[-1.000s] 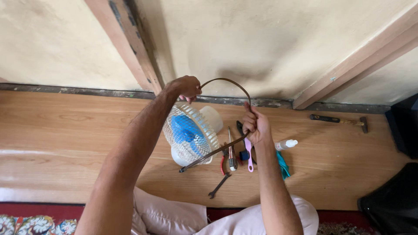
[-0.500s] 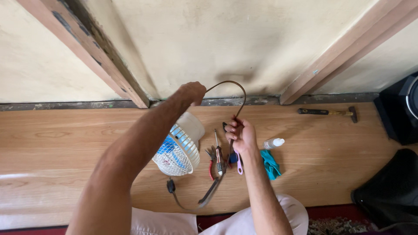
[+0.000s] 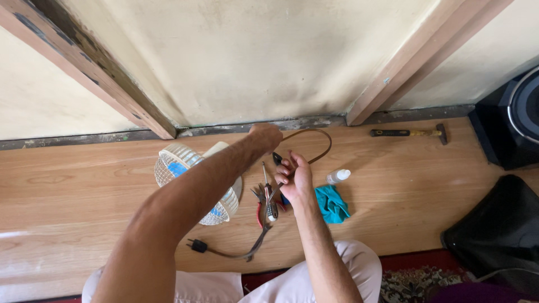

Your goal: The person cleans the front grill of a small electric fan using a blue cloth and a spray bottle. They then reattach the grill to the fan body and wipe the wooden floor around the work area.

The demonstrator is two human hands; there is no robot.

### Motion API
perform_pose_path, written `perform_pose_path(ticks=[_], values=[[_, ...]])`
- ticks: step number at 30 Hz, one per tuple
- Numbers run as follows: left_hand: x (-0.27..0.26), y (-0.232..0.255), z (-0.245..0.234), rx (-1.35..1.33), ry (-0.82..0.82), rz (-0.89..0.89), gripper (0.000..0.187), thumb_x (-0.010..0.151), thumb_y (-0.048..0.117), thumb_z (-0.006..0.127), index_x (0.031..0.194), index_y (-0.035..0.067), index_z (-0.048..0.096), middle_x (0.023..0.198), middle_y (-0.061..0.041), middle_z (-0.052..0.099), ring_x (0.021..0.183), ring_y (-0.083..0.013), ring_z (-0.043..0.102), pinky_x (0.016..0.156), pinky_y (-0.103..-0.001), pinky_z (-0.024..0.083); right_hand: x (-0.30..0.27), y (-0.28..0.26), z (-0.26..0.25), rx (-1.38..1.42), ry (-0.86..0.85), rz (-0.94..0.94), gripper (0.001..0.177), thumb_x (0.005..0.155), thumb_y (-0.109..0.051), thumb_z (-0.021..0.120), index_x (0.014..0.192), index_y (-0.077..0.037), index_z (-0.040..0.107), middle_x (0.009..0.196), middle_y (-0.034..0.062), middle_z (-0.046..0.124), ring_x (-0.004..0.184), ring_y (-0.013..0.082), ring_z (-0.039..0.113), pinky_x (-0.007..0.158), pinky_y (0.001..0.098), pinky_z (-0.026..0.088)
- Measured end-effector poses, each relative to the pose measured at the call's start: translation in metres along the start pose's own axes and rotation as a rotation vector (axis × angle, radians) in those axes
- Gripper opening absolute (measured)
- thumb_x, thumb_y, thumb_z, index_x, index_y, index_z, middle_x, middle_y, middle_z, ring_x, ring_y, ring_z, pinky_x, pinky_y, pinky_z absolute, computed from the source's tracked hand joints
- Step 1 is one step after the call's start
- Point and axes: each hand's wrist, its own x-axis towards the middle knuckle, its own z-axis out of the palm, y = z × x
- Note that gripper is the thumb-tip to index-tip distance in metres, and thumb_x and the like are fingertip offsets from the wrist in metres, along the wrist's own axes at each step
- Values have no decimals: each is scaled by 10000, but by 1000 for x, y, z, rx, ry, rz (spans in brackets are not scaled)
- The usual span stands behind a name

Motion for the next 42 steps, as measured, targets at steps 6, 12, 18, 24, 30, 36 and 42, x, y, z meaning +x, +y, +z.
perform_pose_path(ticks=[6, 12, 18, 24, 30, 36, 42], values=[[-3, 14, 31, 91, 247, 35, 137, 906, 141, 719, 990, 87, 814, 1090, -139, 746, 993, -317, 743, 760, -420, 621, -24, 4, 7, 67, -16, -34, 100, 987, -256, 592, 1052, -185, 618, 744, -23, 498, 578, 116, 430, 497, 280, 342], [-3, 40, 46, 1, 135, -160, 144, 908, 163, 699, 998, 126, 804, 1027, -85, 772, 953, -287, 754, 645, -450, 631, -41, 7, 16, 55, -151, -41, 157, 1019, -268, 552, 1031, -134, 632, 719, -21, 485, 571, 124, 423, 526, 298, 357], [30, 57, 104, -142, 243, -263, 170, 940, 168, 648, 938, 144, 817, 978, -101, 785, 905, -292, 775, 653, -427, 633, -38, 1, -9, 72, -45, -43, 173, 1026, -283, 556, 997, -136, 644, 681, -24, 468, 561, 129, 411, 513, 296, 333], [24, 71, 124, -443, 310, -314, 223, 999, 207, 572, 993, 93, 765, 976, -172, 765, 906, -358, 747, 724, -483, 593, -57, -2, -22, 86, -49, -30, 168, 1020, -284, 573, 1019, -142, 663, 674, -28, 472, 560, 129, 417, 532, 307, 354], [-30, 82, 127, -730, 465, -344, 292, 1044, 302, 523, 995, 103, 731, 944, -202, 752, 878, -394, 719, 801, -502, 552, -61, -3, -21, 93, -84, -38, 174, 1015, -273, 568, 1013, -144, 685, 682, -22, 496, 556, 132, 433, 537, 308, 359], [-73, 90, 146, -947, 480, -243, 235, 884, 306, 649, 1029, 135, 720, 913, -134, 757, 852, -333, 739, 749, -447, 583, -88, 9, -2, 107, -193, 11, 186, 1037, -261, 564, 1022, -115, 678, 701, -22, 501, 569, 116, 431, 535, 287, 354], [-109, 102, 165, -1104, 578, -284, 277, 777, 261, 733, 1040, 178, 761, 910, -85, 779, 833, -256, 767, 726, -395, 595, -119, 14, 23, 60, -270, 84, 213, 1043, -290, 567, 1014, -107, 673, 653, -36, 434, 534, 87, 406, 422, 230, 303]])
